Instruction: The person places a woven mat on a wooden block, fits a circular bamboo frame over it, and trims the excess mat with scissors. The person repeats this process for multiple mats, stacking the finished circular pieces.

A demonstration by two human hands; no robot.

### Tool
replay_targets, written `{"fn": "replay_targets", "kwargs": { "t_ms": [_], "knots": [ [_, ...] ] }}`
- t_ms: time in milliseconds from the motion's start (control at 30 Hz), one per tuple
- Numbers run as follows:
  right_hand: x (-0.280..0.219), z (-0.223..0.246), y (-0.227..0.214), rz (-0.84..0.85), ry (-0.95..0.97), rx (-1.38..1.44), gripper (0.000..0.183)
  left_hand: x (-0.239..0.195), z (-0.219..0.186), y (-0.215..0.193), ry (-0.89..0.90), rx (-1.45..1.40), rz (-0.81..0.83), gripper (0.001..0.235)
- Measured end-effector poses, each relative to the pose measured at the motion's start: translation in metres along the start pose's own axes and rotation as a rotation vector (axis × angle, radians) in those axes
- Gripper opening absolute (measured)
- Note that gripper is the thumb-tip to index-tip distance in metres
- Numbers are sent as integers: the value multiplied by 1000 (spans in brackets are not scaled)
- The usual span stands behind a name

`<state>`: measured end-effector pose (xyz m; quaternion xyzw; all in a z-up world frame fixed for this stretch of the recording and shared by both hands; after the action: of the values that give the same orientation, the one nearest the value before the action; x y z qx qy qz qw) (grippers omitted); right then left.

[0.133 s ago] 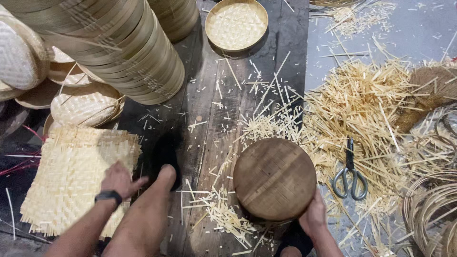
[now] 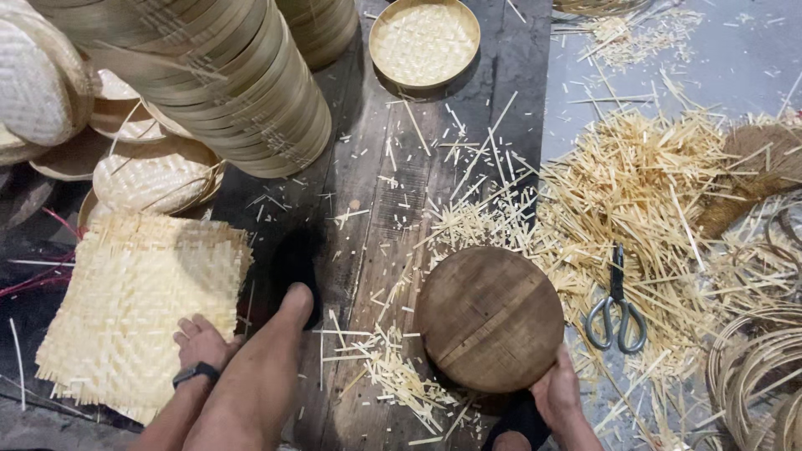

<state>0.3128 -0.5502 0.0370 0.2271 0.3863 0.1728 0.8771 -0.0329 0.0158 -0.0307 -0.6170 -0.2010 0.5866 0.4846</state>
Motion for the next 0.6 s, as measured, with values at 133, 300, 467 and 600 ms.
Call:
{"fn": "replay_targets", "kwargs": {
  "t_ms": [133,300,467,600],
  "knots": [
    [13,-35,-2,43,108,-60,68,-12,28,3,175,-41,-130,45],
    [32,-70,-23,278,556,-481,58,-78,32,-111,90,-3,-232,35],
    [36,-68,-53,221,308,-694,56,-210,-43,-245,358,234,-216,26],
    [21,-23,-29,191,34,-520,51,-269,-146,-217,1167,48,-225,37]
  ]
}}
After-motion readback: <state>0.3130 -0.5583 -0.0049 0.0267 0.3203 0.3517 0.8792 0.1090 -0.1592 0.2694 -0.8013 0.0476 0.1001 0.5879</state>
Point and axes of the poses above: each hand's wrist, its own x-axis towards the middle knuckle, its own y-axis out of the palm, z = x × y, the point moved 1 cm from there along x, towards the middle knuckle, and after that the axes turned 15 degrees about z, right-handed, at the moved point
